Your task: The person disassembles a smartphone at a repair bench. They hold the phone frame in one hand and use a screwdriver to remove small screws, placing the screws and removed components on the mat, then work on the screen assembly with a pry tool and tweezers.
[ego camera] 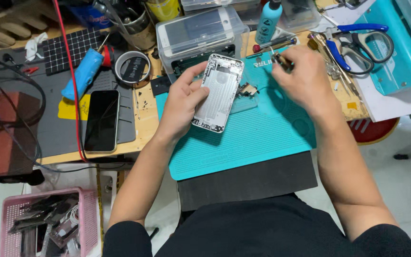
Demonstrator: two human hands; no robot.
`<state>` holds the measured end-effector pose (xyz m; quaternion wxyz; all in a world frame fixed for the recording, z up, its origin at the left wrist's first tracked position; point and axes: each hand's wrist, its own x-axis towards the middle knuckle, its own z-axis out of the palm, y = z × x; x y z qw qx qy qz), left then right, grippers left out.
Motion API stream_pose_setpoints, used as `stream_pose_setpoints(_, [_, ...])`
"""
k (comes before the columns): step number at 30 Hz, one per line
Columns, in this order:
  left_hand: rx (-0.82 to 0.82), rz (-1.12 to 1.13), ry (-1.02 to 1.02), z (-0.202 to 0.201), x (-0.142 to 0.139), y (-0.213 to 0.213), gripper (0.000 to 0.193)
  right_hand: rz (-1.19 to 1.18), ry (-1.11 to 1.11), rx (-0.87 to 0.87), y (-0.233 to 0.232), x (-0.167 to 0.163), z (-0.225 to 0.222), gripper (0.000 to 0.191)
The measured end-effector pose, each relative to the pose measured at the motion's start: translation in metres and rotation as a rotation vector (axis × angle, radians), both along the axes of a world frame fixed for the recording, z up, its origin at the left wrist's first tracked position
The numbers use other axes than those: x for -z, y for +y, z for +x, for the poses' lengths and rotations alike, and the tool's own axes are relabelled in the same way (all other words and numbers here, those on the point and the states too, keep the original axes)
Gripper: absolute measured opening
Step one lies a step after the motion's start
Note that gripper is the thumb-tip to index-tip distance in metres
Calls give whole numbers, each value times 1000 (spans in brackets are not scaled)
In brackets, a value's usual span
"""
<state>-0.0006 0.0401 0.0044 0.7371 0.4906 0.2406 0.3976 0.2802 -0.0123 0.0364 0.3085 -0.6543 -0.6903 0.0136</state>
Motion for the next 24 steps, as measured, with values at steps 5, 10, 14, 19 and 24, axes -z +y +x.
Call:
stream_pose_setpoints(5, [70,7,24,-9,2,-2,54,-67,201,-53,-14,-44,-5,13])
stream_pose_setpoints(10, [102,22,58,-11,0,-4,52,94,27,-397,-17,-67,-26,18])
stream_pose_setpoints(14, [129,91,74,-14,-2,-7,49,149,-203,-490,-15,-68,-34,33])
stream_pose_setpoints(19, [149,162,134,-15,-4,-9,47,204,-411,-482,-9,-65,-39,29])
stream_pose_setpoints(24, [158,200,180,-14,-5,-11,49,193,-452,-471,-6,-62,-40,27])
